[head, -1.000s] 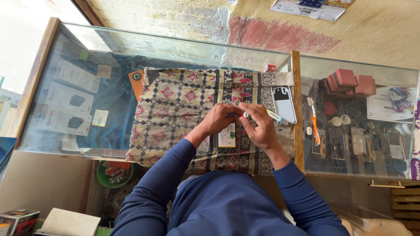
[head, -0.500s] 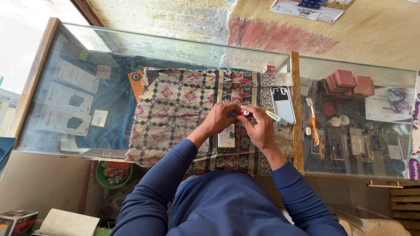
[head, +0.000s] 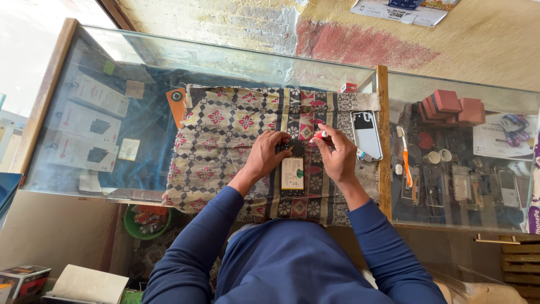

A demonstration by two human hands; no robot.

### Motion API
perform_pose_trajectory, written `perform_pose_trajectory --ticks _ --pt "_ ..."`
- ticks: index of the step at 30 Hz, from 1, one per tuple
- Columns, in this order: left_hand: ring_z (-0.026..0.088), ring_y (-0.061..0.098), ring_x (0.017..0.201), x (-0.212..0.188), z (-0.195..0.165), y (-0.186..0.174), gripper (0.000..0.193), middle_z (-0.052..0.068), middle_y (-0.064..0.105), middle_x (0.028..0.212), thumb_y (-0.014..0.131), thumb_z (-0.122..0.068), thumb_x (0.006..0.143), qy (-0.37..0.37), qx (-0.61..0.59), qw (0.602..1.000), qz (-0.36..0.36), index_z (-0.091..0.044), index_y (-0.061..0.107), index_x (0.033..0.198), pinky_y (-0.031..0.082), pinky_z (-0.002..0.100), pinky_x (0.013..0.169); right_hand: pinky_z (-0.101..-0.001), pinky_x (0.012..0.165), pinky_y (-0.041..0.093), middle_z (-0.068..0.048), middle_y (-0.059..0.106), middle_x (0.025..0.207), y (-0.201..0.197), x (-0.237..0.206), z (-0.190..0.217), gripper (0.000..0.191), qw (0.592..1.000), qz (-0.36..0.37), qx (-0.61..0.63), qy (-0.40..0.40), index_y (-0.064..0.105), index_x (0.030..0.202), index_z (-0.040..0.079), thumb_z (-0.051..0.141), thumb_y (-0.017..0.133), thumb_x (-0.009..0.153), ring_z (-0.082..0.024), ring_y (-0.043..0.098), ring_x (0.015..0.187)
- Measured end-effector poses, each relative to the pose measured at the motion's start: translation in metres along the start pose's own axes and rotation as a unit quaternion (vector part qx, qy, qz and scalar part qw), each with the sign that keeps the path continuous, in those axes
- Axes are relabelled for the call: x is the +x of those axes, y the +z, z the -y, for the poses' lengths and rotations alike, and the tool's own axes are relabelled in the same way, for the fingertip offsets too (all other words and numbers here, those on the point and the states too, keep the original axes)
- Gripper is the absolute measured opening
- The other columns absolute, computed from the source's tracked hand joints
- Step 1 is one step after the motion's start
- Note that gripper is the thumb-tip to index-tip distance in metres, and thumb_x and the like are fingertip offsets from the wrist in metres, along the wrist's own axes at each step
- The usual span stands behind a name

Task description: The person uses a small screwdriver to remove screws from a disassembled mobile phone placed on a patterned cloth on a glass counter. They remove several screws and set them aside, then continue to unscrew additional fasteners from the phone's internal frame.

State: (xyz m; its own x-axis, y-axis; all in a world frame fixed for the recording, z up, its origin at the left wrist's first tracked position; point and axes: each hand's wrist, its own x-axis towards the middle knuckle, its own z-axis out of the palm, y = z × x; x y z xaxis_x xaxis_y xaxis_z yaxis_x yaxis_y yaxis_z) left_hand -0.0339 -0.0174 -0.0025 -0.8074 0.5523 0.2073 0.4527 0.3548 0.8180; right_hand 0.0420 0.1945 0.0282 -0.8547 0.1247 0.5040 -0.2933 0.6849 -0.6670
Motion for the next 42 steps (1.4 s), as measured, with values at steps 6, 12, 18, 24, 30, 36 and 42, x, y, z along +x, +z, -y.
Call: perform_pose_trajectory --ticks 6,12,18,24,30,36,42 --pt "0.029 0.063 0.103 -0.002 -0.003 -0.002 0.045 0.008 0.071 0.102 0.083 -0.014 0.076 0.011 0.006 1.0 -0.005 -0.005 0.066 0.117 0.047 0.041 0.095 -0.03 0.079 0.063 -0.011 0.076 0.103 0.003 -0.002 -0.002 0.031 1.0 0.005 -0.007 0.015 0.067 0.127 0.003 0.009 0.074 0.098 -0.019 0.077 0.092" --pt "0.028 0.064 0.102 -0.002 -0.001 -0.002 0.046 0.008 0.072 0.102 0.083 -0.014 0.076 0.002 -0.003 1.0 0.0 -0.005 0.066 0.117 0.048 0.041 0.095 -0.0301 0.08 0.063 -0.011 0.076 0.103 0.002 -0.001 -0.003 0.032 1.0 0.006 -0.003 0.011 0.066 0.128 0.004 0.008 0.074 0.098 -0.019 0.076 0.093" --pt "0.028 0.064 0.1 -0.002 0.0 -0.001 0.046 0.008 0.072 0.101 0.084 -0.015 0.075 0.007 -0.006 1.0 -0.001 -0.005 0.066 0.117 0.049 0.041 0.093 -0.0323 0.073 0.061 -0.013 0.077 0.099 -0.001 0.003 -0.004 0.034 0.992 0.053 -0.106 -0.047 0.068 0.125 0.005 0.013 0.077 0.093 -0.023 0.075 0.087" --pt "0.029 0.063 0.099 -0.001 0.0 -0.001 0.045 0.01 0.07 0.101 0.084 -0.015 0.076 0.004 -0.003 1.0 0.003 -0.004 0.066 0.116 0.048 0.041 0.093 -0.0308 0.081 0.066 -0.011 0.076 0.113 -0.004 0.016 -0.006 0.036 0.985 0.164 -0.032 -0.05 0.063 0.137 0.007 0.008 0.065 0.101 -0.024 0.077 0.098" --pt "0.03 0.063 0.1 0.001 0.0 0.0 0.042 0.01 0.07 0.101 0.084 -0.014 0.075 0.01 0.006 1.0 0.005 -0.004 0.069 0.113 0.048 0.041 0.092 -0.0325 0.077 0.064 -0.014 0.067 0.101 0.0 0.017 0.006 0.046 0.988 0.096 -0.106 -0.055 0.071 0.131 0.012 0.02 0.081 0.087 -0.026 0.071 0.089" --pt "0.031 0.061 0.097 0.014 -0.003 0.01 0.038 0.009 0.07 0.096 0.086 -0.016 0.07 0.013 0.07 0.997 0.016 -0.005 0.073 0.104 0.044 0.046 0.089 -0.0317 0.086 0.065 -0.01 0.075 0.115 -0.004 0.017 0.014 0.037 0.991 0.13 -0.005 -0.028 0.066 0.136 0.009 0.006 0.067 0.1 -0.023 0.077 0.101" --pt "0.034 0.072 0.094 0.037 -0.006 0.023 0.022 0.016 0.076 0.099 0.072 -0.008 0.085 0.111 -0.046 0.993 0.009 -0.003 0.076 0.107 0.056 0.043 0.084 -0.037 0.093 0.061 -0.017 0.071 0.125 -0.008 0.02 0.017 0.04 0.988 0.117 0.002 -0.099 0.066 0.135 0.005 0.004 0.07 0.096 -0.029 0.073 0.109"
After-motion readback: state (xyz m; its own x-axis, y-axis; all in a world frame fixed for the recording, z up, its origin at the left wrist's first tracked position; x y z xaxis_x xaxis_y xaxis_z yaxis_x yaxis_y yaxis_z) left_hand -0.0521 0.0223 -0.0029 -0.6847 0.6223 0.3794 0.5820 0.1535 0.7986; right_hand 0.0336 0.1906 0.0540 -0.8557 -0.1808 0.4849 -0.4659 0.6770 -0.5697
